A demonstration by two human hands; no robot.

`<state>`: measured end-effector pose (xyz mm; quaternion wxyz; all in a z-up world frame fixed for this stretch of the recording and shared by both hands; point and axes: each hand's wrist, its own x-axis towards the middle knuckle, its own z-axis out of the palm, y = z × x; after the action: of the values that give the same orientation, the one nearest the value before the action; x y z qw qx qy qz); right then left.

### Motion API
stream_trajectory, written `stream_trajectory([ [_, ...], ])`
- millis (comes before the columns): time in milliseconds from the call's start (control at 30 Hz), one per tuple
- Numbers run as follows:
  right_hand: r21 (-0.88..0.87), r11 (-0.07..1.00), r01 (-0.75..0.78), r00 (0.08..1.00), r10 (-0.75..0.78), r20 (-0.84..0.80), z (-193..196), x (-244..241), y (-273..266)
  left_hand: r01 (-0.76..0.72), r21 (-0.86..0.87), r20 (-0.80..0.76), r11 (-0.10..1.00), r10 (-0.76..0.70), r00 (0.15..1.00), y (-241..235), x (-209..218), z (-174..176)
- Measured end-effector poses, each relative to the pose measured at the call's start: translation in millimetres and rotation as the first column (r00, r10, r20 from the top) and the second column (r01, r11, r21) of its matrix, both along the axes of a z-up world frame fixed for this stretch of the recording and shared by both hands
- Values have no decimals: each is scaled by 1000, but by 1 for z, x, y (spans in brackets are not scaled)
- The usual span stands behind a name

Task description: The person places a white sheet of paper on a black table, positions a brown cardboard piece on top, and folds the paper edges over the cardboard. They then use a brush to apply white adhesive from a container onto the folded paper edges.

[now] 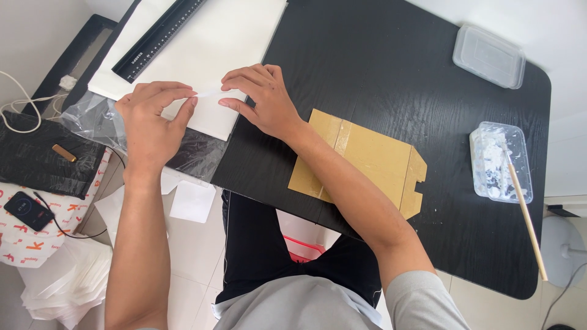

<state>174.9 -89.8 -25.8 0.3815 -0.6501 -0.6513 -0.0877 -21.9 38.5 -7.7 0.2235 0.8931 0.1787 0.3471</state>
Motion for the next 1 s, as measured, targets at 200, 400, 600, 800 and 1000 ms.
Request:
stream_trajectory([
  [200,-5,999,37,996,-37,77,-9,3,4,6,-29,37,1000,-5,999,11,0,0],
  [400,109,994,18,981,-39,193,-11,2,4,-300,241,0,923,309,951,90,-12,-40],
  [600,120,993,17,964,-48,260,-9,1,6,-438,164,-146,884,461,876,143,-6,-75],
  [800,133,990,45,940,-87,330,-14,5,7,-490,193,-126,850,517,847,163,2,-91],
  [1000,195,981,6,946,-69,318,-6,1,-4,-517,305,-64,800,559,827,168,3,-94],
])
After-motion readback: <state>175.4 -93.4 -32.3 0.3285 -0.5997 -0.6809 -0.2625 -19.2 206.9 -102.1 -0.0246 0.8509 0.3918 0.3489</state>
